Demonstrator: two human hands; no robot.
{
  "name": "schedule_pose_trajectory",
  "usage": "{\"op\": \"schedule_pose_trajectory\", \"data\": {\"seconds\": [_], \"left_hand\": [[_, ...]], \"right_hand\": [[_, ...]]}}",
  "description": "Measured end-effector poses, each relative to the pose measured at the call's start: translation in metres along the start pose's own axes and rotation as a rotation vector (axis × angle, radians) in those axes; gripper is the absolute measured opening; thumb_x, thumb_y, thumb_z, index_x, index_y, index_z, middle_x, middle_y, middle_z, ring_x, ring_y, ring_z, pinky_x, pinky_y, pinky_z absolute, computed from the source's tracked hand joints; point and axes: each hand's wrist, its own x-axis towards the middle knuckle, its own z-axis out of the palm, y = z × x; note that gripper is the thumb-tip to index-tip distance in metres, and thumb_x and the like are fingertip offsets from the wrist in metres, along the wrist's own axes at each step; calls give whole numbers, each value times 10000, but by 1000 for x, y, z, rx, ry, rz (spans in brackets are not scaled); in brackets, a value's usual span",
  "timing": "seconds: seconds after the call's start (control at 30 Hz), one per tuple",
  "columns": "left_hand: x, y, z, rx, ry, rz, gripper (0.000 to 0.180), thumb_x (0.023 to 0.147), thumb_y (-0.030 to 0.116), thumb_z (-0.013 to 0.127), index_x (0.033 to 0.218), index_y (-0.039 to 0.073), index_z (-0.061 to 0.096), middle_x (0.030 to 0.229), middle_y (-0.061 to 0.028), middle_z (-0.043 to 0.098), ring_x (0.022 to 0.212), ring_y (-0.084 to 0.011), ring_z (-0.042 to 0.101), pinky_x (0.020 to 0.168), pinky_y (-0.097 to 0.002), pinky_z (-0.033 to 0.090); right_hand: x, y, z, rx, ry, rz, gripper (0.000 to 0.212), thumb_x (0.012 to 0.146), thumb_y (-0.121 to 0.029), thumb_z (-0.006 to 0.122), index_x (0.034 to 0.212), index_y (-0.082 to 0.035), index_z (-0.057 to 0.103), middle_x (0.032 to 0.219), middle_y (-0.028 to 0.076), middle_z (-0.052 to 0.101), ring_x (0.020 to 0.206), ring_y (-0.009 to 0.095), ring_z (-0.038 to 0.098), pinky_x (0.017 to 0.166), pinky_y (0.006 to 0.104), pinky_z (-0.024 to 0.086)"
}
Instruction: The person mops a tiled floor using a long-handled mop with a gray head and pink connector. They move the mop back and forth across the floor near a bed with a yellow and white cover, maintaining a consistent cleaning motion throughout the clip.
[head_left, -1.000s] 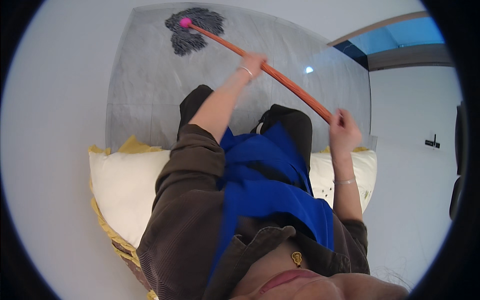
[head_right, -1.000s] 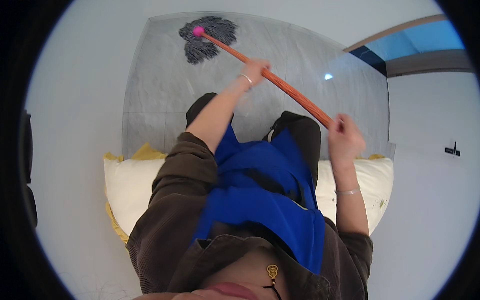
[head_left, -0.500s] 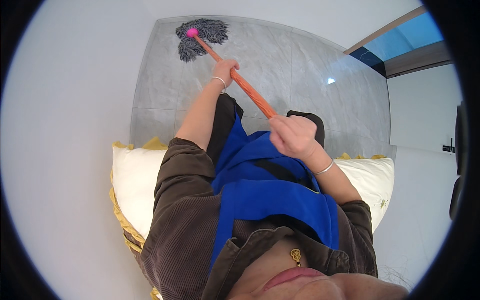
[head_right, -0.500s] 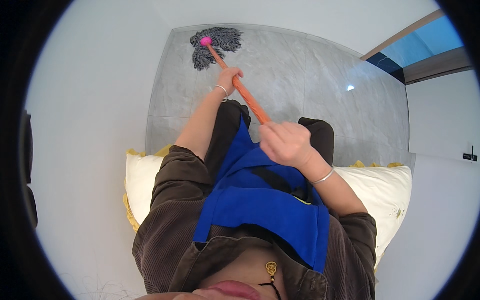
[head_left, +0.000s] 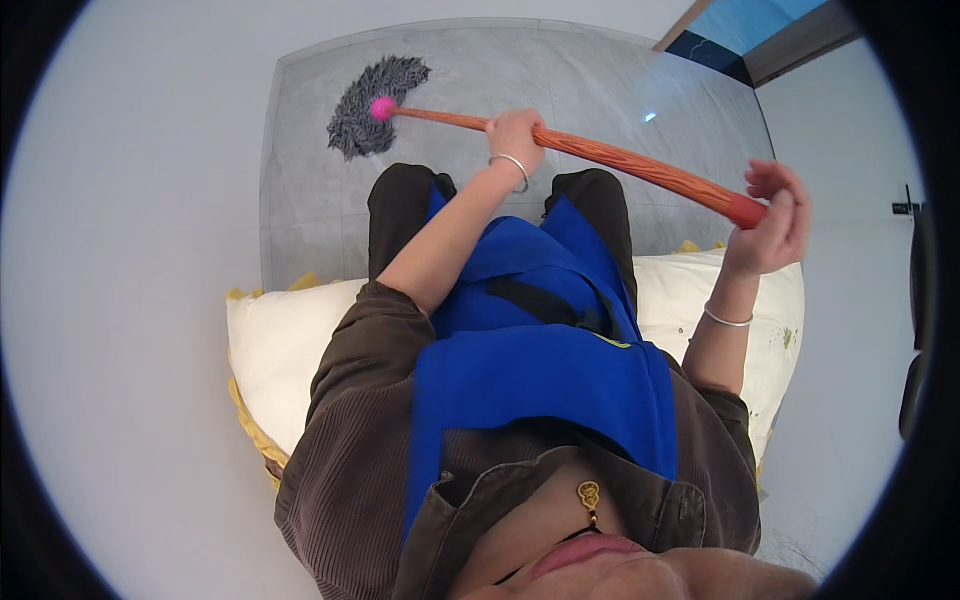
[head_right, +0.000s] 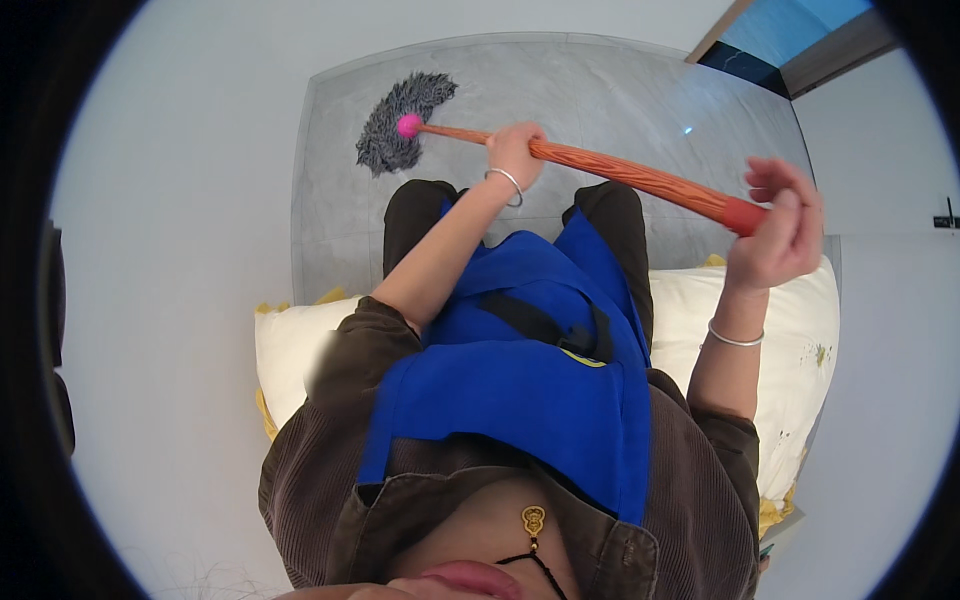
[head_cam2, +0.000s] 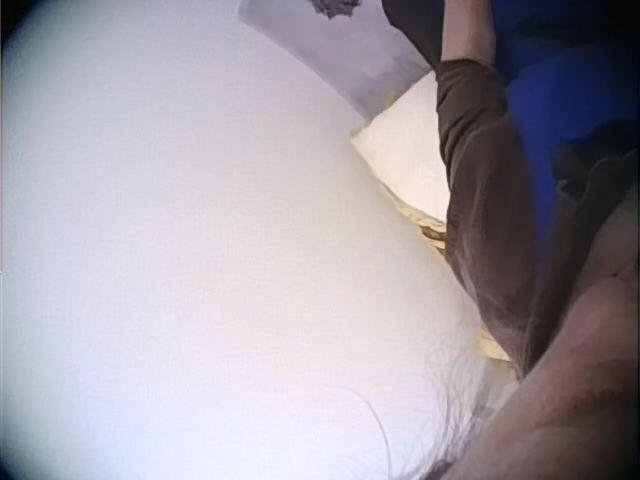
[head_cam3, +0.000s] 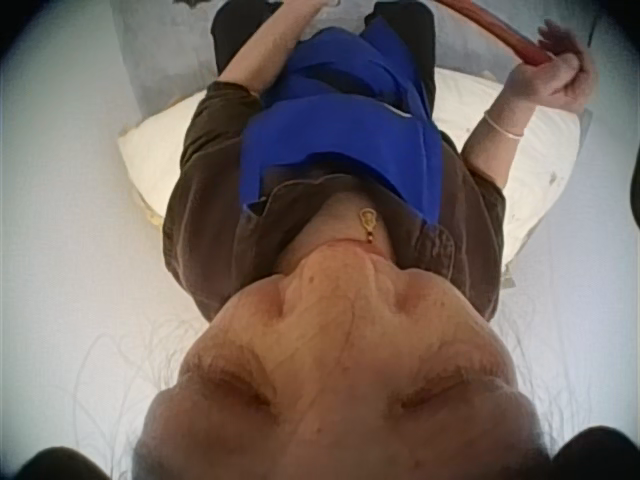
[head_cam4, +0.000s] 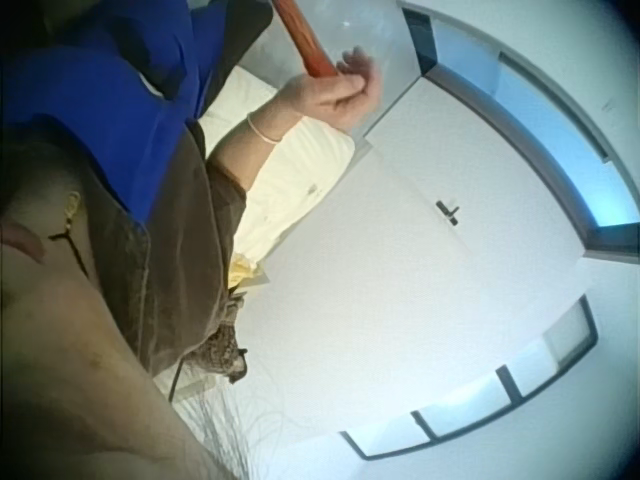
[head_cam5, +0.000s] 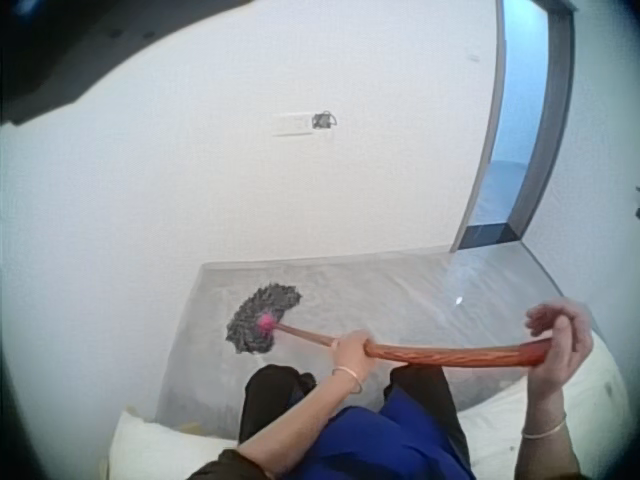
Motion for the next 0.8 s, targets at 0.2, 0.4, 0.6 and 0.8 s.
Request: {"op": "schedule_pose_trajectory", "data": {"seconds": [0.2, 0.4, 0.6, 0.8], "left_hand": [[-36, 52, 10, -7, 14, 111, 113, 628, 32, 550, 711, 109, 558, 736, -83, 588, 773, -298, 548, 696, -395, 368], [-53, 2, -5, -166, -36, 254, 113, 622, -37, 515, 705, 39, 531, 704, -104, 563, 714, -299, 554, 638, -353, 432], [-66, -22, 12, 85, -49, 201, 93, 612, 13, 575, 668, 86, 587, 701, -108, 568, 730, -310, 542, 656, -398, 410], [-46, 28, 37, 324, -116, 201, 74, 635, 96, 576, 664, 139, 629, 702, -86, 590, 724, -300, 561, 635, -421, 408]], "right_hand": [[5, -5, -37, 646, 231, 380, 304, 871, -227, 318, 886, 5, 514, 730, 139, 558, 628, 193, 503, 595, 289, 425], [-16, -18, -50, 1209, -514, 283, 225, 788, -215, 559, 856, -2, 551, 614, 109, 575, 532, 185, 535, 513, 275, 425], [-31, -24, -74, 1157, -580, 334, 183, 762, -128, 534, 742, 25, 633, 452, 8, 464, 401, 94, 383, 450, 243, 326], [-8, 2, -116, 1146, -552, 250, 187, 752, -99, 479, 770, 31, 612, 424, -13, 416, 386, 93, 334, 444, 258, 301]]}}
